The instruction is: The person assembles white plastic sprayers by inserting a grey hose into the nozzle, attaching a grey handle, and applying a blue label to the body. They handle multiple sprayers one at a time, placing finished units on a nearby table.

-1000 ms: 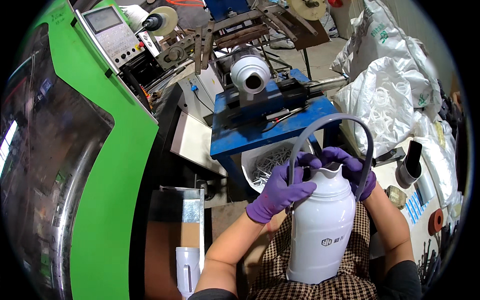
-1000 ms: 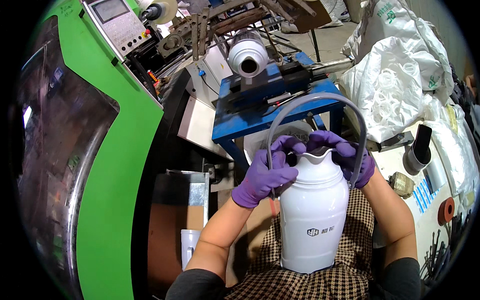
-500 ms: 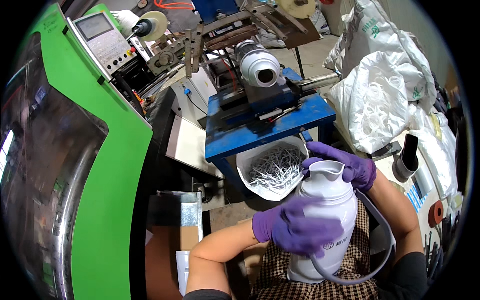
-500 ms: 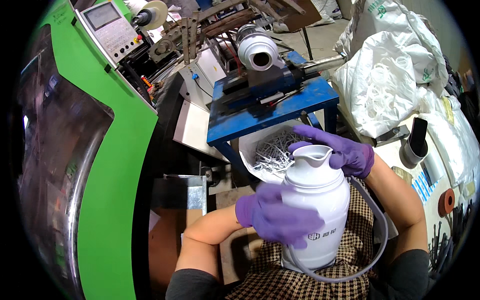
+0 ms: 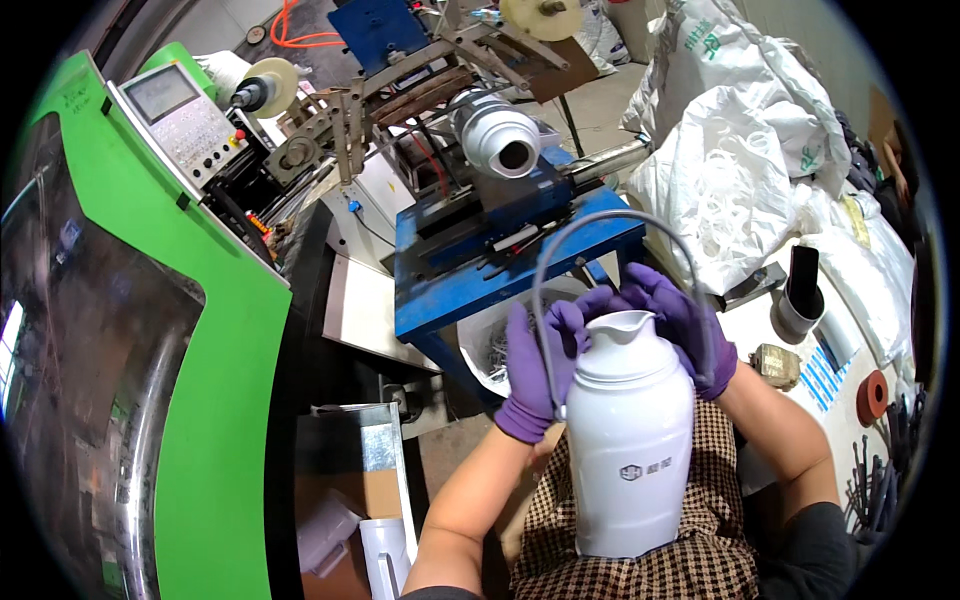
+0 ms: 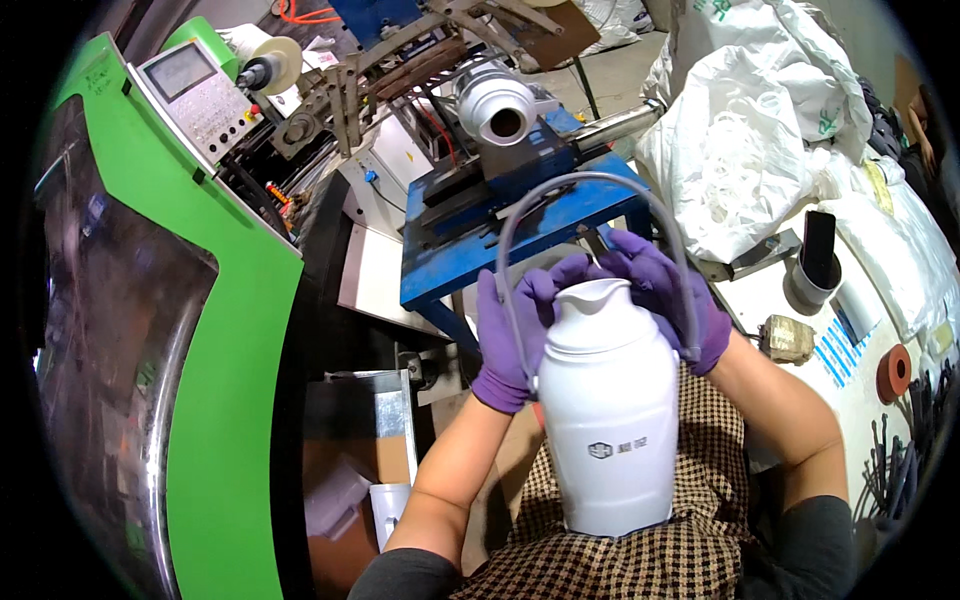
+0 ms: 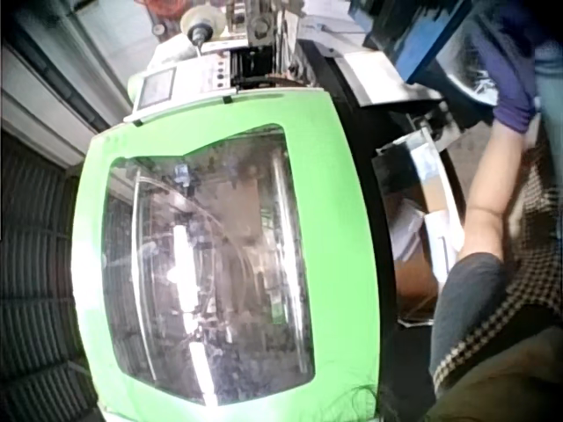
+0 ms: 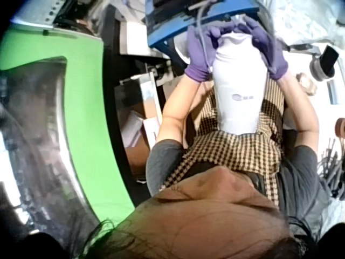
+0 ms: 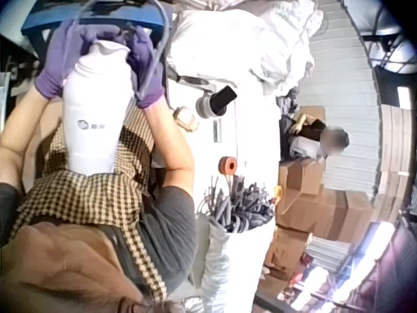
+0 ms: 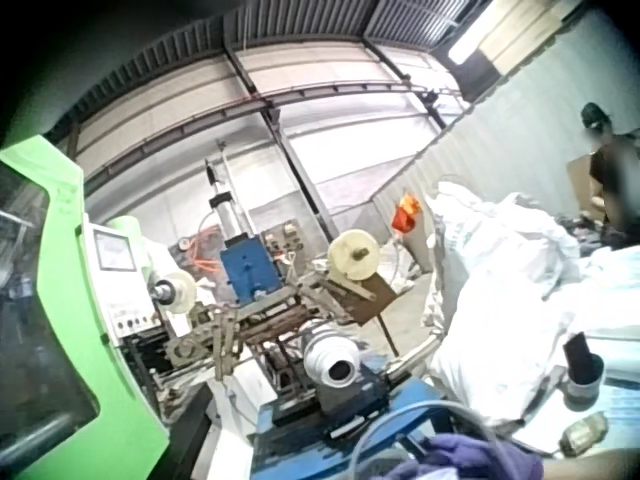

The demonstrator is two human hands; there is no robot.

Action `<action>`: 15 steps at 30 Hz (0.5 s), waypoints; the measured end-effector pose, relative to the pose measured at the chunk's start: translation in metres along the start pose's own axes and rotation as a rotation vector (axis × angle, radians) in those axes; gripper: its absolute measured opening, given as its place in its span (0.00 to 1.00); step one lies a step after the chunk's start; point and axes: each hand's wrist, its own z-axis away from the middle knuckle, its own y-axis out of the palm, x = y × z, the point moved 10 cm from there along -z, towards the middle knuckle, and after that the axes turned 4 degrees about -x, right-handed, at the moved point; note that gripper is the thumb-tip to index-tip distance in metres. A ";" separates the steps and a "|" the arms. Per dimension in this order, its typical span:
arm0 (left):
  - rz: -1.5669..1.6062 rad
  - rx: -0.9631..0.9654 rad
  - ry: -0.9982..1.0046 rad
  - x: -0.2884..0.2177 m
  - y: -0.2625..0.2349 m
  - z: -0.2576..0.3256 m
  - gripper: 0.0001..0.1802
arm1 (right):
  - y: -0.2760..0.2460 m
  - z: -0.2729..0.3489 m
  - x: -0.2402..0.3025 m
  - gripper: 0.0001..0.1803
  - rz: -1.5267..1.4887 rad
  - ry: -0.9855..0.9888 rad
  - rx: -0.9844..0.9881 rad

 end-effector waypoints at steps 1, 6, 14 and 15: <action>-0.074 -0.014 -0.002 0.002 0.000 -0.006 0.42 | -0.026 0.002 0.002 0.36 -0.192 -0.076 -0.151; -0.387 0.015 -0.105 0.010 -0.007 -0.008 0.36 | 0.002 0.017 0.035 0.21 0.313 -0.282 -0.015; -0.191 -0.028 -0.098 0.029 -0.029 -0.020 0.33 | 0.012 0.025 0.049 0.16 0.616 -0.174 -0.046; -0.185 -0.029 -0.071 0.029 -0.029 -0.020 0.34 | 0.011 0.027 0.043 0.15 0.604 -0.230 -0.069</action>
